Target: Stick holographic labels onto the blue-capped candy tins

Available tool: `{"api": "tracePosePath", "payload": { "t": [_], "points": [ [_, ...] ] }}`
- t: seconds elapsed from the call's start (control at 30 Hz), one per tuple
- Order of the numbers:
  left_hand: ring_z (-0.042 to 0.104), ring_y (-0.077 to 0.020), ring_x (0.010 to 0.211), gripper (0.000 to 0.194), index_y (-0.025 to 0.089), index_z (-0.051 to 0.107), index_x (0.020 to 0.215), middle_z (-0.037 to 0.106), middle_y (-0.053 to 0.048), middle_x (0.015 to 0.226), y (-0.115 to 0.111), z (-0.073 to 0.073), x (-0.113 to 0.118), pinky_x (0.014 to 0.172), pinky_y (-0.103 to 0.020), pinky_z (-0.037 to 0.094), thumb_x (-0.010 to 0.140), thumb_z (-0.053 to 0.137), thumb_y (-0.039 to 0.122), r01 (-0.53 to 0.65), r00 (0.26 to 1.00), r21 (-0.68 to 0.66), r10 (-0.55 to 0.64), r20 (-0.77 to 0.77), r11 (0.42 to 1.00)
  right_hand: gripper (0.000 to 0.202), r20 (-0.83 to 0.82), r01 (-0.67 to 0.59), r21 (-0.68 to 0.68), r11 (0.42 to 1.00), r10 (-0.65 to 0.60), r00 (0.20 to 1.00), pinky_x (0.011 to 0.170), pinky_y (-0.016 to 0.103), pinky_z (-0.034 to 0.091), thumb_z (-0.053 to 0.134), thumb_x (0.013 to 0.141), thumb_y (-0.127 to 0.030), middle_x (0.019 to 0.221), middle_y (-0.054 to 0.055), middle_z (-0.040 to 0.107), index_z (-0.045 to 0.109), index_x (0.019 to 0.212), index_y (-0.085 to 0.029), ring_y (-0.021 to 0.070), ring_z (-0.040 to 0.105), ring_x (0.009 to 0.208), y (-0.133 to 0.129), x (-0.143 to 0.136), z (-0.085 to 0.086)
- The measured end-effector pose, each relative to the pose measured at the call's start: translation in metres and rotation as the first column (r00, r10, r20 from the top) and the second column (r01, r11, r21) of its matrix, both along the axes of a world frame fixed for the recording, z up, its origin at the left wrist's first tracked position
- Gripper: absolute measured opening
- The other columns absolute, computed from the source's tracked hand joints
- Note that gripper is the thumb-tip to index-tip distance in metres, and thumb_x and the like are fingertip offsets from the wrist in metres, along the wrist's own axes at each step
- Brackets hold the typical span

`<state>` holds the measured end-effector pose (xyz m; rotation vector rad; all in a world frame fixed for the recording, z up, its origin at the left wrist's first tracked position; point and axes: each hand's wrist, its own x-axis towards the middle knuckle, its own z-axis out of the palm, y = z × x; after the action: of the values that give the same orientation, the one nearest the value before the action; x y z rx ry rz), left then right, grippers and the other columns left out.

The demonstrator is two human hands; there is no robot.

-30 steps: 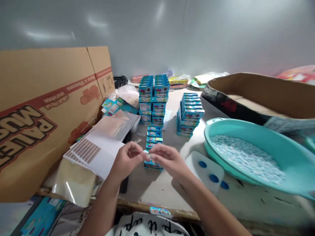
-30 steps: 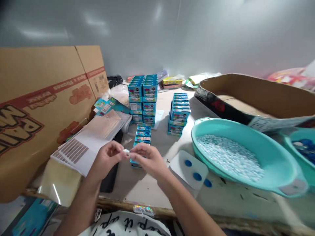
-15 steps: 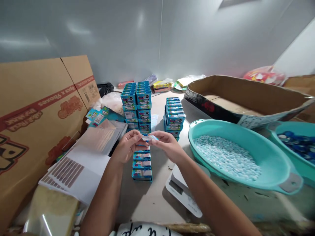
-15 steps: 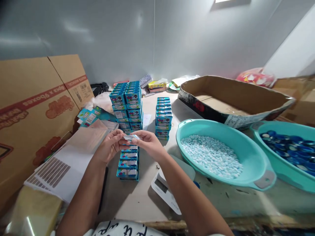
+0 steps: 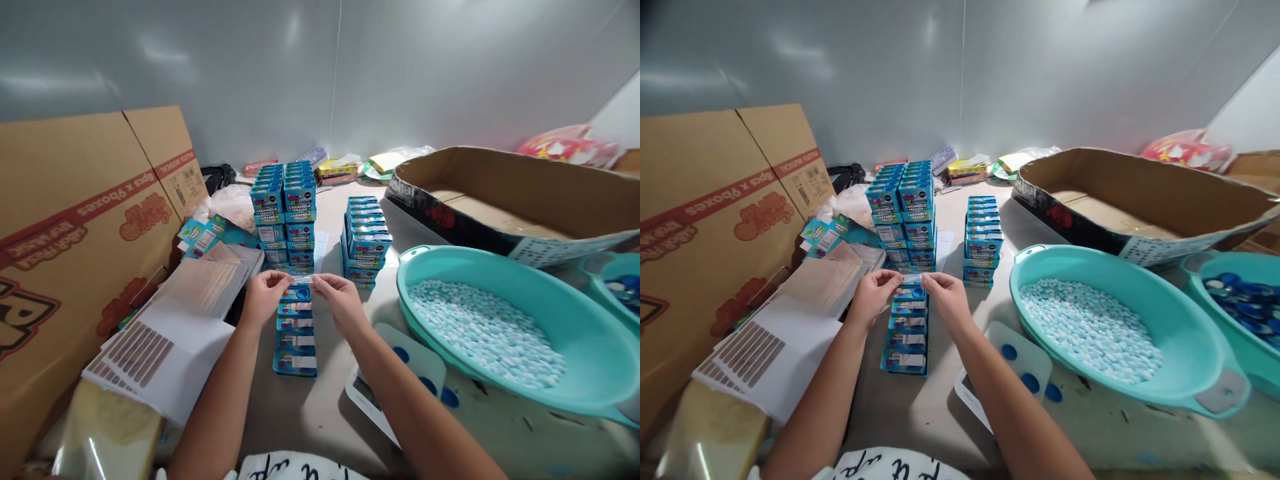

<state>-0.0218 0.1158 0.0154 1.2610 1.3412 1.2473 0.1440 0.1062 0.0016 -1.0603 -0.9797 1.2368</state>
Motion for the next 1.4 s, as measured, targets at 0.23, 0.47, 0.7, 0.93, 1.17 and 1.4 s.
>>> {"api": "tracePosePath", "payload": {
  "t": [0.23, 0.47, 0.7, 0.93, 1.17, 1.4],
  "points": [
    [0.066, -0.0174, 0.07, 0.027, 0.017, 0.075, 0.101, 0.075, -0.004, 0.078, 0.002, -0.008, 0.009, 0.071, -0.028, 0.05, 0.076, 0.074, 0.026, -0.082, 0.961, 0.069, 0.097, -0.26, 0.994, 0.039, 0.148, 0.131, -0.01, 0.991, -0.128, 0.981, 0.067, 0.031, 0.043, 0.076, 0.065, -0.055, 0.063, 0.004, 0.064, 0.071, 0.06, -0.017, 0.0195, 0.055, 0.07, 0.009, 0.001, -0.016],
    [0.07, -0.0205, 0.079, 0.017, 0.016, 0.077, 0.09, 0.077, -0.007, 0.085, 0.01, -0.021, 0.007, 0.076, -0.03, 0.053, 0.078, 0.07, 0.026, 0.012, 0.975, -0.006, -0.013, -0.223, 1.0, 0.046, 0.066, 0.097, -0.065, 0.993, -0.093, 0.993, 0.076, 0.033, 0.048, 0.078, 0.062, -0.061, 0.074, 0.005, 0.07, 0.074, 0.072, -0.017, 0.0221, 0.062, 0.078, 0.005, 0.003, -0.025],
    [0.068, -0.021, 0.096, 0.011, 0.018, 0.073, 0.082, 0.075, -0.008, 0.1, 0.007, -0.021, -0.002, 0.089, -0.031, 0.051, 0.08, 0.069, 0.029, -0.011, 0.972, 0.047, 0.022, -0.236, 0.999, 0.052, -0.105, -0.105, -0.174, 0.979, 0.088, 0.991, 0.074, 0.035, 0.053, 0.075, 0.066, -0.07, 0.075, 0.01, 0.073, 0.067, 0.07, -0.019, 0.0238, 0.068, 0.073, 0.007, 0.011, -0.02],
    [0.069, -0.0175, 0.08, 0.03, 0.02, 0.063, 0.108, 0.074, -0.002, 0.086, 0.005, -0.017, 0.007, 0.077, -0.029, 0.05, 0.079, 0.072, 0.024, -0.061, 0.966, -0.007, 0.058, -0.252, 0.998, 0.064, -0.004, -0.105, -0.219, 0.97, 0.107, 0.994, 0.072, 0.032, 0.051, 0.065, 0.068, -0.082, 0.078, 0.011, 0.073, 0.068, 0.069, -0.018, 0.0226, 0.067, 0.074, 0.011, 0.018, -0.025],
    [0.072, -0.0215, 0.084, 0.034, 0.023, 0.062, 0.11, 0.077, 0.0, 0.083, 0.003, -0.004, 0.022, 0.093, -0.038, 0.047, 0.078, 0.073, 0.016, -0.095, 0.844, -0.058, 0.049, -0.534, 0.994, 0.051, 0.328, 0.095, -0.161, 0.982, -0.037, 0.944, 0.055, 0.029, 0.029, 0.076, 0.058, -0.066, 0.048, -0.002, 0.048, 0.059, 0.053, -0.019, 0.0148, 0.043, 0.056, 0.017, 0.015, -0.041],
    [0.072, -0.0231, 0.088, 0.033, 0.024, 0.063, 0.109, 0.078, -0.001, 0.083, 0.009, -0.007, 0.019, 0.095, -0.039, 0.045, 0.078, 0.073, 0.019, -0.068, 0.809, -0.08, 0.008, -0.587, 0.994, 0.049, 0.413, 0.105, -0.16, 0.981, -0.03, 0.91, 0.051, 0.028, 0.023, 0.07, 0.064, -0.062, 0.045, -0.004, 0.037, 0.054, 0.048, -0.019, 0.0122, 0.034, 0.051, 0.015, 0.012, -0.042]
  ]
}}
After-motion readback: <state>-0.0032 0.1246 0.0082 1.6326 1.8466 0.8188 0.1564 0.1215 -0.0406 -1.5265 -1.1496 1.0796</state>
